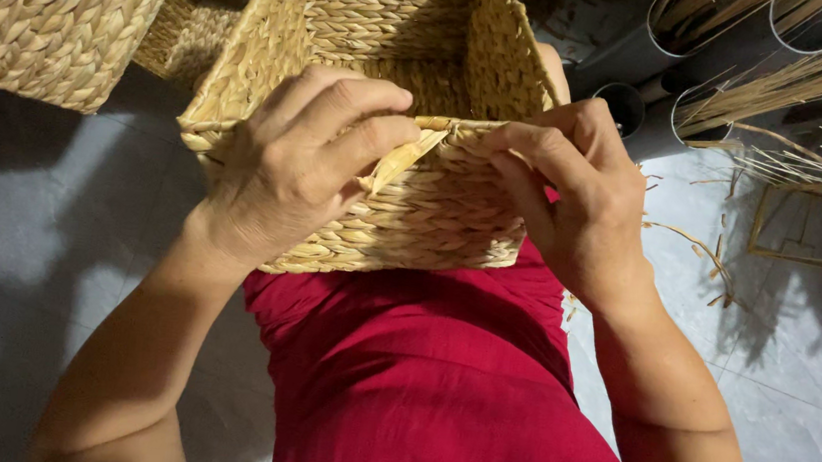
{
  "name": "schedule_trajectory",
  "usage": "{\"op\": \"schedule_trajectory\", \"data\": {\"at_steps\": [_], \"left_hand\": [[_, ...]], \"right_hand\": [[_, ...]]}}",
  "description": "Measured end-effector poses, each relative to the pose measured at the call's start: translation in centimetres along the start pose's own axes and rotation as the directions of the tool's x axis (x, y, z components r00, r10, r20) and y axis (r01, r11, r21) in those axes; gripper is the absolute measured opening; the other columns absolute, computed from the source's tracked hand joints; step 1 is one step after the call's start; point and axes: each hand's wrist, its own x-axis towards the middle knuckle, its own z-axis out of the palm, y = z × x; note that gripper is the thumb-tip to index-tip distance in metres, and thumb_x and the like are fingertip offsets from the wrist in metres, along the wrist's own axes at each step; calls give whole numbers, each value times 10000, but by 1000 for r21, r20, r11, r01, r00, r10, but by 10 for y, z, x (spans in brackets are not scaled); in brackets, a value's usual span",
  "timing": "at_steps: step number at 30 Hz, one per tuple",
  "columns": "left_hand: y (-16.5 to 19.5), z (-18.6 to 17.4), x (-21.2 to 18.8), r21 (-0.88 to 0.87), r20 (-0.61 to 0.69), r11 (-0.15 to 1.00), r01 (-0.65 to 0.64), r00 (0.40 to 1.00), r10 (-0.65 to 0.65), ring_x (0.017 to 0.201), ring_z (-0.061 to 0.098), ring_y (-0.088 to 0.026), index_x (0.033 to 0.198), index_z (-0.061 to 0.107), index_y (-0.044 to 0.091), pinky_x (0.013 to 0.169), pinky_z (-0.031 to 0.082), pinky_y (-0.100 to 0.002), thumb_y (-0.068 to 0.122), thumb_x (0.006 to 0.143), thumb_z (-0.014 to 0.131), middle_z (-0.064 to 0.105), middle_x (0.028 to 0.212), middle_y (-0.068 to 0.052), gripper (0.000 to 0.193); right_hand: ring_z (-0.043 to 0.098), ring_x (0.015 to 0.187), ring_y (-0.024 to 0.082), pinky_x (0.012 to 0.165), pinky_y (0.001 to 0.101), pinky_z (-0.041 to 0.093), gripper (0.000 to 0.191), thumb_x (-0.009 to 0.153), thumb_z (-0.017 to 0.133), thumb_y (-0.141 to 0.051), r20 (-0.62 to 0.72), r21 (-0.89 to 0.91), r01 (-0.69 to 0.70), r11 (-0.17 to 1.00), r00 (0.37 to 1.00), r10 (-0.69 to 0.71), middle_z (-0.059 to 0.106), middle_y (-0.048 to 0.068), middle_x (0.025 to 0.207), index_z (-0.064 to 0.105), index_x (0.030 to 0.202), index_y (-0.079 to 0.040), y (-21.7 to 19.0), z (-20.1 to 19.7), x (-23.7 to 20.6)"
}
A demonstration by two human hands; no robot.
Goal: The person sits on the floor with a woven water hyacinth basket on their lap and weaves a flat palm-leaf strip along the basket's rim, tucking and tightening the strip around the woven edge. They briefly set the basket aside to pick up the strip, then continue wrapping and securing it around the rim.
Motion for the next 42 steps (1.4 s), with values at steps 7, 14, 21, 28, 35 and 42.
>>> {"op": "schedule_trajectory", "data": {"at_steps": [7, 14, 21, 28, 35, 42], "left_hand": [[-8, 11, -9, 124, 45, 992, -30, 999, 24, 1283, 556, -221, 1060, 788, 149, 1078, 474, -376, 88, 1010, 766, 665, 1245, 4, 82], [-20, -6, -16, 261, 116, 961, -95, 991, 67, 1375, 509, -223, 999, 773, 169, 1174, 416, -409, 106, 1009, 737, 670, 1258, 27, 74], [-19, -29, -26, 244, 141, 962, -123, 986, 91, 1375, 513, -215, 1046, 779, 176, 1191, 404, -420, 107, 1022, 744, 681, 1265, 42, 81], [-9, -58, -30, 221, 126, 972, -79, 991, 52, 1181, 609, -208, 1062, 780, 163, 961, 449, -375, 188, 940, 775, 740, 1167, 21, 124], [23, 1, -6, -318, -178, 947, -51, 984, -7, 788, 686, -124, 1141, 648, 95, 613, 557, -232, 147, 1060, 743, 746, 1157, -132, 135], [52, 34, 40, -444, -194, 891, -95, 981, 7, 975, 741, -197, 1240, 601, 88, 845, 629, -316, 33, 1085, 673, 711, 1079, -45, 180]], "right_hand": [[561, 811, 229, 693, 359, 448, 194, 974, 838, -71, 38, -108, 91, 990, 995, -88, 569, 58, 940, 740, 1141, -87, -5, -2, 10], [561, 775, 208, 676, 337, 473, 227, 941, 853, -58, 29, -71, -15, 997, 999, 17, 533, 77, 910, 721, 1124, -81, -11, -4, 14], [601, 877, 220, 738, 334, 515, 256, 948, 846, -37, 28, -39, 6, 999, 1000, -5, 601, 74, 998, 688, 1147, -68, -3, -3, 11], [621, 874, 207, 725, 310, 528, 260, 925, 868, -29, -13, -15, -4, 1000, 1000, 4, 632, 75, 1052, 677, 1100, -41, 6, 1, 1], [632, 910, 198, 716, 281, 501, 255, 904, 860, 17, -108, 38, 20, 999, 994, -16, 694, 58, 1033, 683, 1072, -57, 9, 4, -22], [587, 849, 279, 877, 397, 399, 268, 759, 833, -90, 0, -28, 51, 998, 999, -51, 586, 71, 877, 651, 956, -81, 19, 12, -46]]}}
